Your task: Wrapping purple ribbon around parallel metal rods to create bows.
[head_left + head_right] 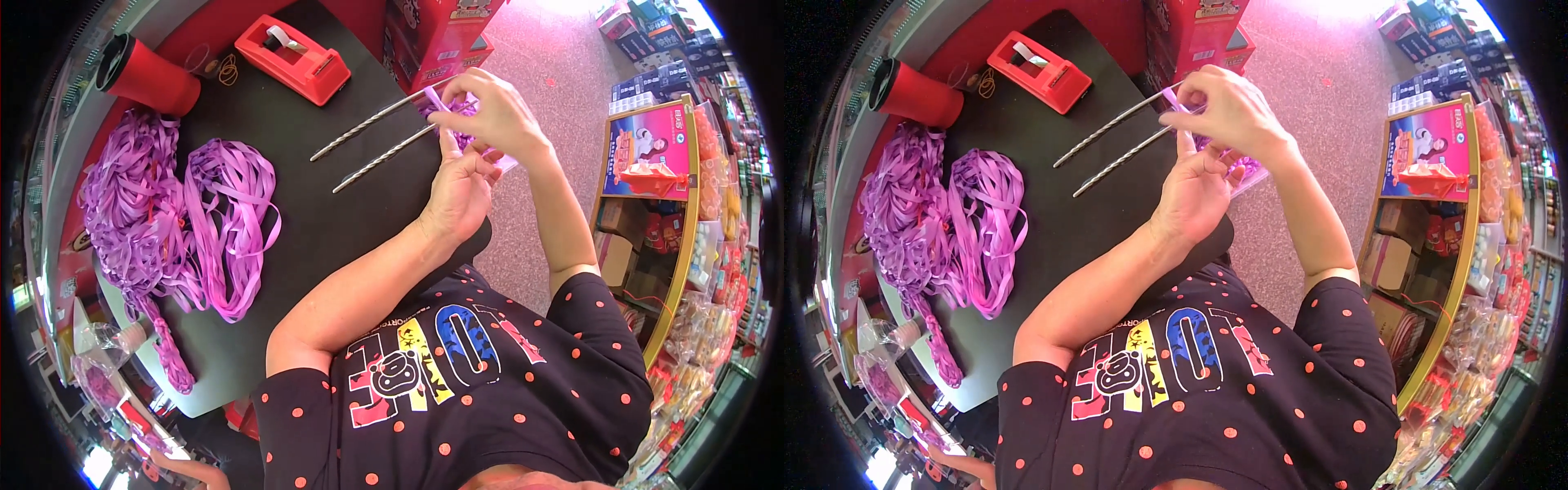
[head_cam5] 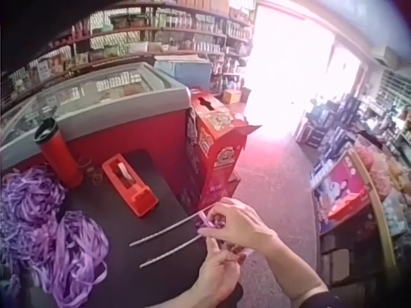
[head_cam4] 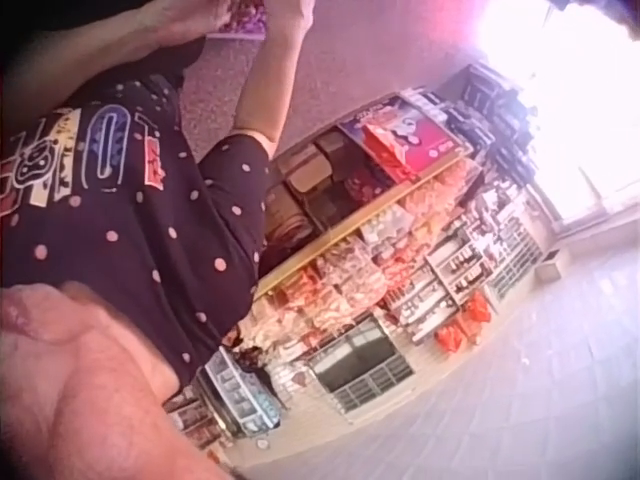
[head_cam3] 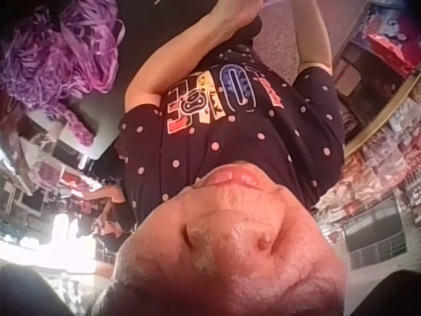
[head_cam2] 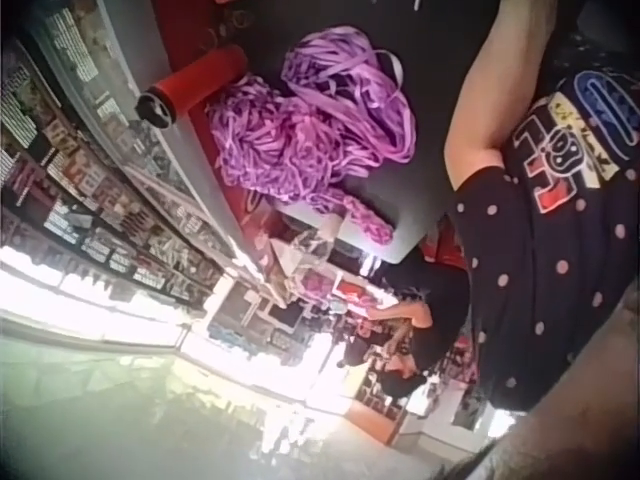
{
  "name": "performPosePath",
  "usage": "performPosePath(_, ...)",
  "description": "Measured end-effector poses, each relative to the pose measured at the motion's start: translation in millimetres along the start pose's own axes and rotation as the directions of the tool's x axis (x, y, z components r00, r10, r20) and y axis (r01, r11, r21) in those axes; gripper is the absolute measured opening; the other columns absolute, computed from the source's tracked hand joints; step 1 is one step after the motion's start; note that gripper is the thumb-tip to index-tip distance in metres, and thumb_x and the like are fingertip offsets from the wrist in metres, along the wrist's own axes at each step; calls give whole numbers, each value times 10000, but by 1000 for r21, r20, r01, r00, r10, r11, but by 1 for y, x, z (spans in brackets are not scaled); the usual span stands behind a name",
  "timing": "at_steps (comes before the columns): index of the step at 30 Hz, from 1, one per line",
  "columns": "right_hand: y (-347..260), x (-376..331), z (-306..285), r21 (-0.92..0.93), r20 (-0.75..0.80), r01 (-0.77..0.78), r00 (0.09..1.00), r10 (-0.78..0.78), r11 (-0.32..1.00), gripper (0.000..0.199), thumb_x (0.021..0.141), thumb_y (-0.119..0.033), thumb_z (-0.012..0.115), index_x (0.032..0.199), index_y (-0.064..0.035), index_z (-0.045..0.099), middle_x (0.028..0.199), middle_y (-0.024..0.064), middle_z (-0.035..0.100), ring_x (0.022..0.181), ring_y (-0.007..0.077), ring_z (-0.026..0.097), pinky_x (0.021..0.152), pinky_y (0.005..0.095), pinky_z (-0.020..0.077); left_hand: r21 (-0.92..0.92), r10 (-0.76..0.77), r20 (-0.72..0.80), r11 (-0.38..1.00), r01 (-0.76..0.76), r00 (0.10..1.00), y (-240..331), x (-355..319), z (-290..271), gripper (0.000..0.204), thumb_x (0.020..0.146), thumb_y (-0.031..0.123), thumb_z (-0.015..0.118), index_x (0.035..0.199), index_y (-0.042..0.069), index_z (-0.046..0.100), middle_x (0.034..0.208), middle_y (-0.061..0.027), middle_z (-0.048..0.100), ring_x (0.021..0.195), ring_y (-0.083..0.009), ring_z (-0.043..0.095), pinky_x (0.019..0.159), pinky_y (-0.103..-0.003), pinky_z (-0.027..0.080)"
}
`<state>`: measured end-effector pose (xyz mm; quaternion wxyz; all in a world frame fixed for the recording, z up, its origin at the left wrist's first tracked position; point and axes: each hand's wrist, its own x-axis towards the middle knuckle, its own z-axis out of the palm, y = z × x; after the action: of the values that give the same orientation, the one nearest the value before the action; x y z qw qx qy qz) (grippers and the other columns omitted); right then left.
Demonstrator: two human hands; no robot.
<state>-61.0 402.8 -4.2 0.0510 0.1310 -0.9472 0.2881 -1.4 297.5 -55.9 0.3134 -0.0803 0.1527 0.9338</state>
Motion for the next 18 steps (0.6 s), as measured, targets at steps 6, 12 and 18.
performPosePath(6,0,1,-3,-111,59,-189,979,196,976,250,763,-262,653,852,-29,664,842,114,627,779,275,624,736,367,488,-87,-36,-58,996,30,998,0,-4,13,1038,685,-94,472,1453,324,-88,1131,-62,496,1023,-201,466,902,-346,355)
performPosePath(12,15,3,-9,-69,-43,-214,977,211,975,276,789,-271,664,885,-13,678,872,128,649,786,254,632,730,347,483,-43,-23,-14,999,23,1000,2,-3,9,1089,667,-100,472,1450,288,-178,1102,-76,492,1012,-210,466,872,-336,377)
performPosePath(18,12,2,-3,2,6,-221,975,221,975,342,807,-332,653,936,-17,688,877,147,659,784,247,633,723,342,482,-40,-28,-33,999,26,999,-1,0,7,1068,667,-90,474,1454,285,-142,1100,-70,491,1004,-203,466,865,-333,377)
